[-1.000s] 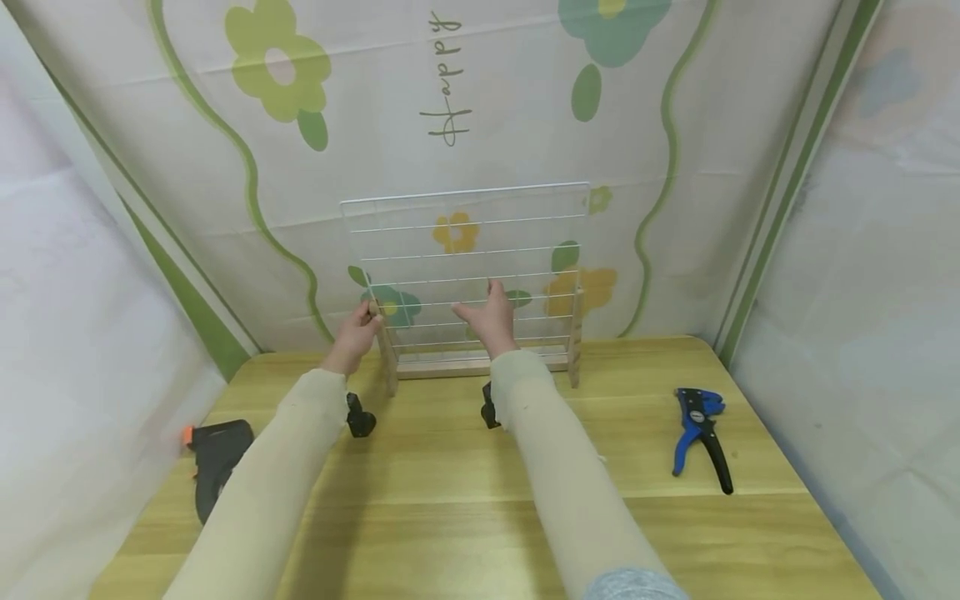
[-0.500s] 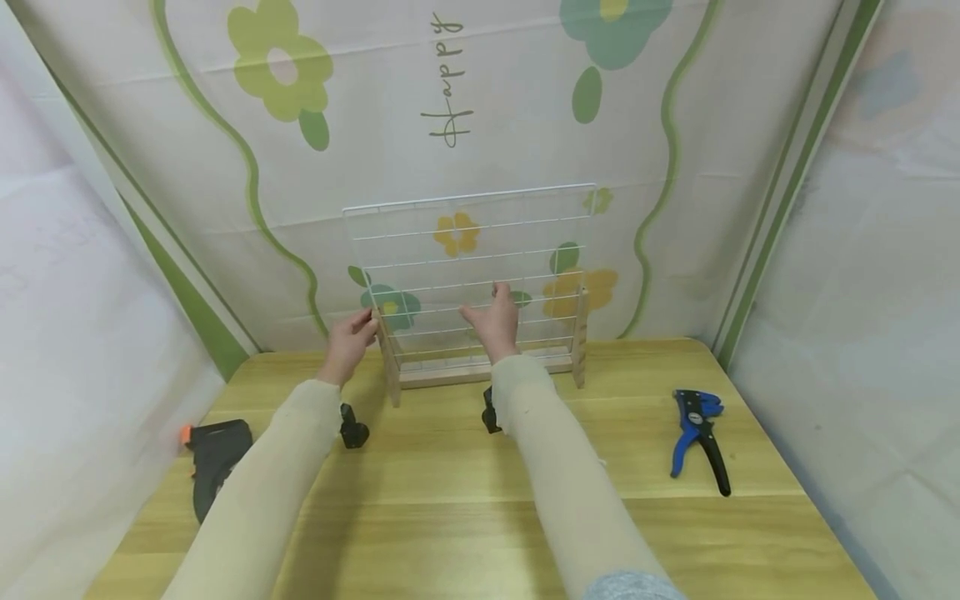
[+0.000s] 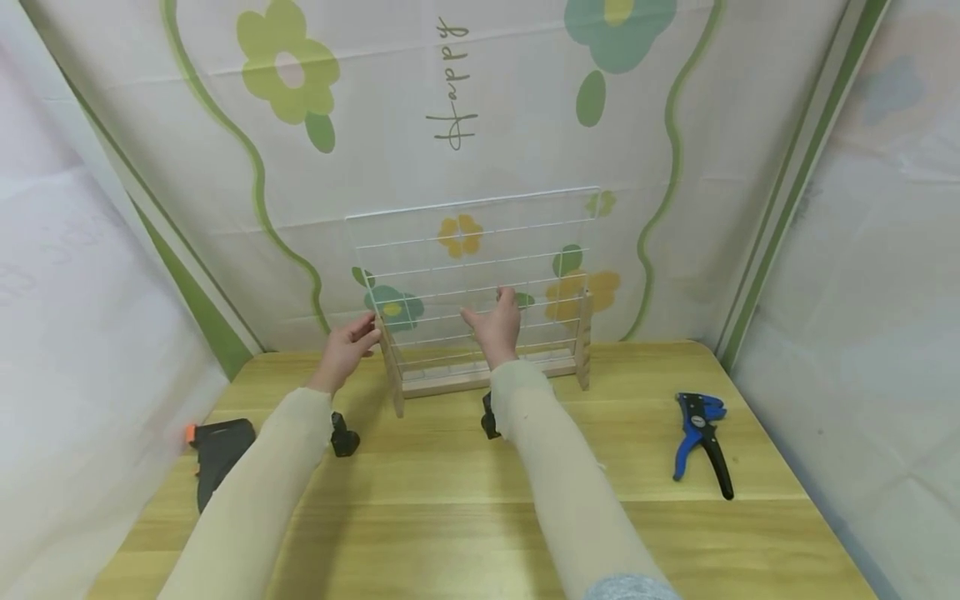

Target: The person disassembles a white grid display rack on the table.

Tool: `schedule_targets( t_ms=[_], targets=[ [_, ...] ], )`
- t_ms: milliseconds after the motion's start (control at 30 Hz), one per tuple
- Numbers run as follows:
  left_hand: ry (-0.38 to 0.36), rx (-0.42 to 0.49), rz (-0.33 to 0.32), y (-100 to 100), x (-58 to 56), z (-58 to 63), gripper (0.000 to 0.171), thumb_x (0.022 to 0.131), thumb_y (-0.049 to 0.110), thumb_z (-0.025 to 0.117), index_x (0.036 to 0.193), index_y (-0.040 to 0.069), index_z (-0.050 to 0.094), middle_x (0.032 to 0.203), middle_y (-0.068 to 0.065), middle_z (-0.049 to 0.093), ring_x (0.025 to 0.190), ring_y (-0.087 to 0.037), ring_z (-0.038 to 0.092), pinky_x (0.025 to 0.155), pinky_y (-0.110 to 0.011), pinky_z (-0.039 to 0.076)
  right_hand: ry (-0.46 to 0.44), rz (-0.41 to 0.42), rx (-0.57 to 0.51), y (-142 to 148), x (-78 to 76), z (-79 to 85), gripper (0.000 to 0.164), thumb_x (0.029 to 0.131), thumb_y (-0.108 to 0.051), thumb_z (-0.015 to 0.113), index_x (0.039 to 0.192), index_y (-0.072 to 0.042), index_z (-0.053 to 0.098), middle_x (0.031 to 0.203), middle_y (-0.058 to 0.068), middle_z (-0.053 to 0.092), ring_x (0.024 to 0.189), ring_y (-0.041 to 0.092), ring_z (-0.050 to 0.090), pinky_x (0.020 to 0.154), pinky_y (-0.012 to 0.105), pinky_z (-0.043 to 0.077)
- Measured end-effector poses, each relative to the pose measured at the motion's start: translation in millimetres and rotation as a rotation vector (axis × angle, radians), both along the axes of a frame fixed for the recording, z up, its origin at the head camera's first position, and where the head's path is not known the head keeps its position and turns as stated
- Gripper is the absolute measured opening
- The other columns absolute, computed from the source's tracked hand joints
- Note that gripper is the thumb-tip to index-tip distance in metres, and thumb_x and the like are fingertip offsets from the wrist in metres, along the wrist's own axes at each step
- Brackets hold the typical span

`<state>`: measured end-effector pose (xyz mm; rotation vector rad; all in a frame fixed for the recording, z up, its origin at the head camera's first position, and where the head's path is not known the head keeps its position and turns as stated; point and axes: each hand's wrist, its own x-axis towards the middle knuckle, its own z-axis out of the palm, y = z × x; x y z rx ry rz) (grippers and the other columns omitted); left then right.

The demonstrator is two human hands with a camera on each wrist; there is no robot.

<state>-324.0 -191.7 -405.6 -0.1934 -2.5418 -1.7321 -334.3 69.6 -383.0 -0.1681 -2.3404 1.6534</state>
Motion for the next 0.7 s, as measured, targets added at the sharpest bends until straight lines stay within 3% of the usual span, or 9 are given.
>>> schedule_targets(
  t_ms=[300,700],
  targets=[
    [0.024,-0.096,-0.025,-3.9,9.0,5.0,0.052,0.093,0.022,0.055,0.139,0.005,0.04,0.132,-0.021,0.05,0.123,-0.031,0.047,0.101,-0.04,0.041,0.024,-0.042,0.015,-4.1,3.6,-1.7,0.077,0.075,-0.031,0.077,0.132,-0.002,0.034,0.136,0.02,0.042,0.125,0.033,0.04,0.102,0.042,0.039],
    [0.038,-0.119,-0.013,-3.9,24.8,1.7,0.051,0.093,0.026,0.056,0.139,0.01,0.042,0.127,-0.018,0.055,0.119,-0.03,0.052,0.099,-0.041,0.043,0.038,-0.077,-0.028,-11.0,12.3,1.4,0.072,0.079,-0.04,0.072,0.128,-0.001,0.036,0.123,0.014,0.046,0.114,0.031,0.045,0.096,0.045,0.041]
  ],
)
